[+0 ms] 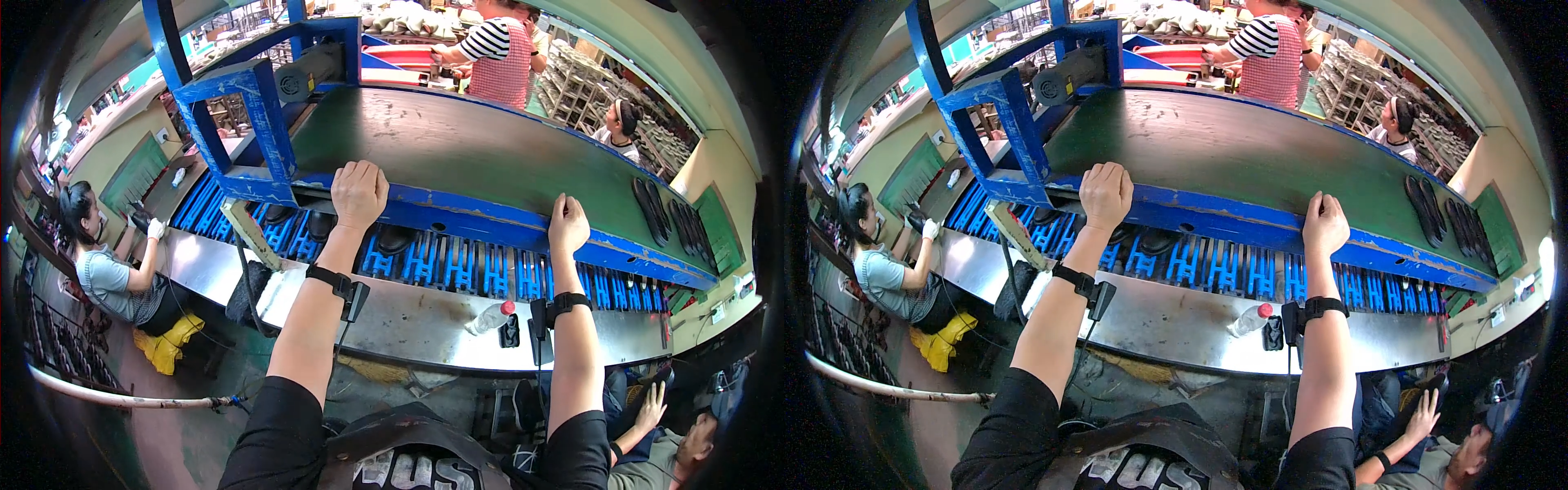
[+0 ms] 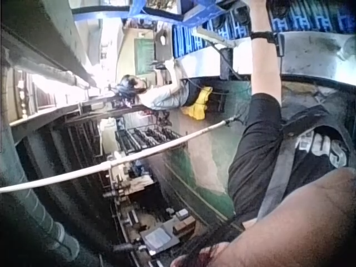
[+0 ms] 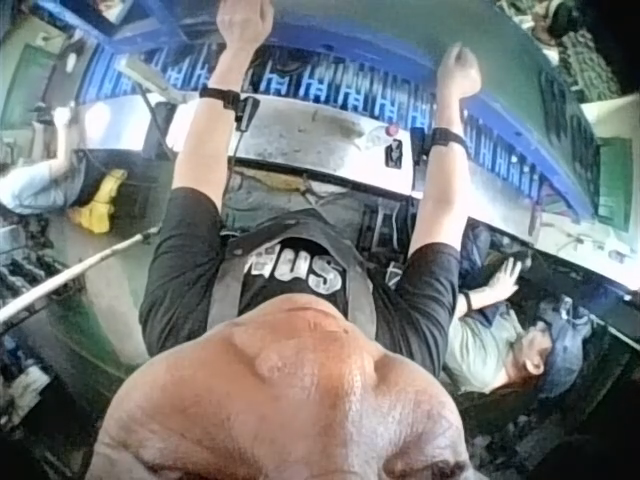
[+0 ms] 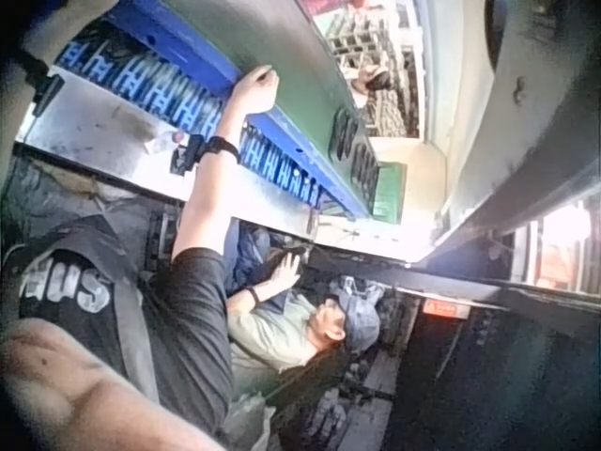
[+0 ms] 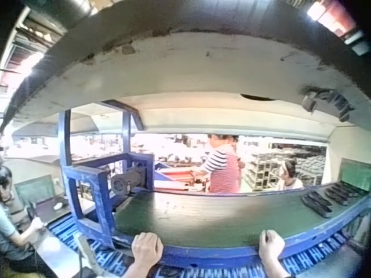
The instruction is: Operating and monitoring a shoe manufacturing conveyor rack while other workers process shoes at adjacent stations.
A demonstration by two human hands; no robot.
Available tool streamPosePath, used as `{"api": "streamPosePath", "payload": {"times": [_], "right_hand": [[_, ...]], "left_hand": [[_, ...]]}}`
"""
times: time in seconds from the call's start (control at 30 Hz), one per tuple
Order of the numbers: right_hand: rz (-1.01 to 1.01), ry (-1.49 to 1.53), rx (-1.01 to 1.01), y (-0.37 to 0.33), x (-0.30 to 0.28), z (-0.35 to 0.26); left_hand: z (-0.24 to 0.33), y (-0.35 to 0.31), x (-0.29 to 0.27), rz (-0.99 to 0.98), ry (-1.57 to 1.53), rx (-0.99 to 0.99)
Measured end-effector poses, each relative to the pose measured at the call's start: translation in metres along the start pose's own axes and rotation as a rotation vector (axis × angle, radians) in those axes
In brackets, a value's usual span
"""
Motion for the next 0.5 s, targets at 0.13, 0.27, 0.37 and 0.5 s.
{"api": "streamPosePath", "payload": {"times": [0.13, 0.27, 0.37, 0.5], "right_hand": [[-0.015, 0.005, 0.011, -0.0003, 0.0010, -0.0016], [0.002, 0.028, 0.005, -0.0003, 0.0000, -0.0011], [0.000, 0.031, 0.005, -0.0003, -0.0002, -0.0030], [0.001, 0.023, 0.004, -0.0002, 0.0002, 0.0003]], "left_hand": [[-0.0008, 0.0006, -0.0018, 0.012, 0.010, 0.003], [-0.0005, 0.0001, -0.0003, 0.011, 0.007, 0.006], [-0.0016, 0.0002, -0.0007, 0.013, 0.012, 0.011], [-0.0005, 0.0004, -0.0003, 0.017, 0.011, 0.021]]}}
Point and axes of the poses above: each hand's wrist, its own y-axis towards the middle knuckle, its own x-axis out of the palm, z = x × y, the point moved 5 cm from there along y, towards the middle knuckle, and after that the axes turned 2 degrees about y, right-handed, at the moved point
